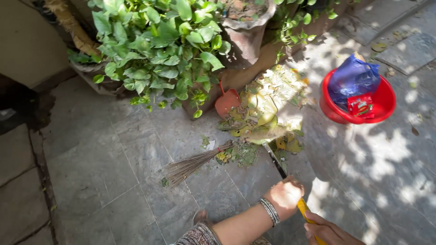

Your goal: Sweep dry leaves and debris from a tiled outdoor floor into a pile and toward a bucket.

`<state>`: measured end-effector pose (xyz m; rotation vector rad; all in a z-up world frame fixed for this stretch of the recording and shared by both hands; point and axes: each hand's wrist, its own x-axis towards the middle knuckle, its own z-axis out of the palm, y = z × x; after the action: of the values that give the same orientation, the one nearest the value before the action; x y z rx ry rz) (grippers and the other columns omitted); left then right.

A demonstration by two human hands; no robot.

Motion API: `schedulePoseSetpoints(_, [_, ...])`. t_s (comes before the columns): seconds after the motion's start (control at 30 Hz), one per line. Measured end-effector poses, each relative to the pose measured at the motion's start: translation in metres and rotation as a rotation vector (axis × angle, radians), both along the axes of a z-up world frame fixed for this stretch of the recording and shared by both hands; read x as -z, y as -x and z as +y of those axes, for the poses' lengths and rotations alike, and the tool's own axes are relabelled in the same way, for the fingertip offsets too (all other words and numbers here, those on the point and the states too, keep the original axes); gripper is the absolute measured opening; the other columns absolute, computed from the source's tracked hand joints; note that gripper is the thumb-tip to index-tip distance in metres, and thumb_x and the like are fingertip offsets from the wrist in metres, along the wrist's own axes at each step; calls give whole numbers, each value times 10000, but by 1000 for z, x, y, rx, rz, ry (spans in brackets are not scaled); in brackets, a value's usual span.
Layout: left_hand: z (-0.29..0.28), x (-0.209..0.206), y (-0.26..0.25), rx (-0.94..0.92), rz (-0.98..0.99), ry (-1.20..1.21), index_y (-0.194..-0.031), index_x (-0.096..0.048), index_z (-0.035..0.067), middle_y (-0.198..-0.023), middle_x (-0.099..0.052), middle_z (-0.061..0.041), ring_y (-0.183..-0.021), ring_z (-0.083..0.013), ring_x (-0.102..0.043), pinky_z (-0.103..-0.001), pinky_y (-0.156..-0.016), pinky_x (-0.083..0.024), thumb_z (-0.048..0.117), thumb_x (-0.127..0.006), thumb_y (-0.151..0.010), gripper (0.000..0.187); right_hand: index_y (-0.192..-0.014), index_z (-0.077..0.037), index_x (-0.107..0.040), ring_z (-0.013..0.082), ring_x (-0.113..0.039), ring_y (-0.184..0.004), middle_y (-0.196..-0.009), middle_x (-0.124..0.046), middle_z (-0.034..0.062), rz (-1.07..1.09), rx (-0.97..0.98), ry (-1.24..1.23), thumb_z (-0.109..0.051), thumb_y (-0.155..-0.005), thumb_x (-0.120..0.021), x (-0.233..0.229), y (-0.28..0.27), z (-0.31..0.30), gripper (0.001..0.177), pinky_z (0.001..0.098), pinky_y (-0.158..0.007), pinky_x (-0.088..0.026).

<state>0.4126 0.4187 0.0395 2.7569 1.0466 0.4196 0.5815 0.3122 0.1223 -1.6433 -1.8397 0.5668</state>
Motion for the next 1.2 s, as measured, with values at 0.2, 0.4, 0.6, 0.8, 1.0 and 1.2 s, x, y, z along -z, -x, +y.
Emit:
schedulePoseSetpoints(0.2, [-40, -49, 38, -173, -323, 281, -951, -639, 18, -999, -675, -167, -1051, -355, -669, -432, -896, -590, 91, -686, -767, 203, -858, -79, -792, 122, -801, -1024, -1054, -824, 78, 36, -362, 75, -20, -770, -740, 24, -32, 21, 118, 268, -854, -607])
schedulePoseSetpoints(0.4, [-65, -33, 88, -300, -337, 411, -931, -656, 13, -1020, -700, -191, -1060, -392, -682, -483, -853, -578, 87, -720, -743, 212, -861, -72, -785, 117, -806, -993, -1023, -848, 66, 64, -621, 136, -74, -831, -736, 56, 17, 34, 58, 267, -841, -617])
schedulePoseSetpoints(0.6, [-85, -3, 148, -356, -237, 556, -934, -677, 35, -1001, -714, -180, -979, -379, -714, -492, -837, -586, 112, -751, -723, 236, -864, -65, -777, 111, -812, -962, -993, -873, 54, 105, -830, 189, -128, -893, -732, 81, 59, 40, 82, 266, -828, -627])
schedulePoseSetpoints(0.8, [-83, 57, 176, -517, -78, 773, -961, -687, 29, -974, -706, -227, -929, -423, -707, -518, -831, -581, 128, -757, -748, 245, -875, 43, -752, 226, -828, -1016, -950, -829, 174, 341, -959, 340, -100, -847, -749, 79, 108, 75, 146, 330, -831, -626])
schedulePoseSetpoints(1.0, [-36, 109, 142, -431, -205, 730, -1012, -696, 18, -1106, -699, -212, -1032, -428, -684, -507, -884, -573, 17, -655, -788, 227, -801, 5, -777, 214, -787, -979, -925, -831, 154, 264, -644, 280, 10, -700, -780, 136, 99, 62, 101, 305, -801, -647])
schedulePoseSetpoints(1.2, [27, 95, 110, -261, -259, 507, -1018, -691, 39, -1177, -691, -177, -1226, -355, -623, -449, -974, -557, 14, -635, -810, 217, -758, -1, -754, 195, -795, -947, -922, -814, 110, 36, -173, 96, 7, -728, -727, 154, 70, 70, 40, 296, -820, -598])
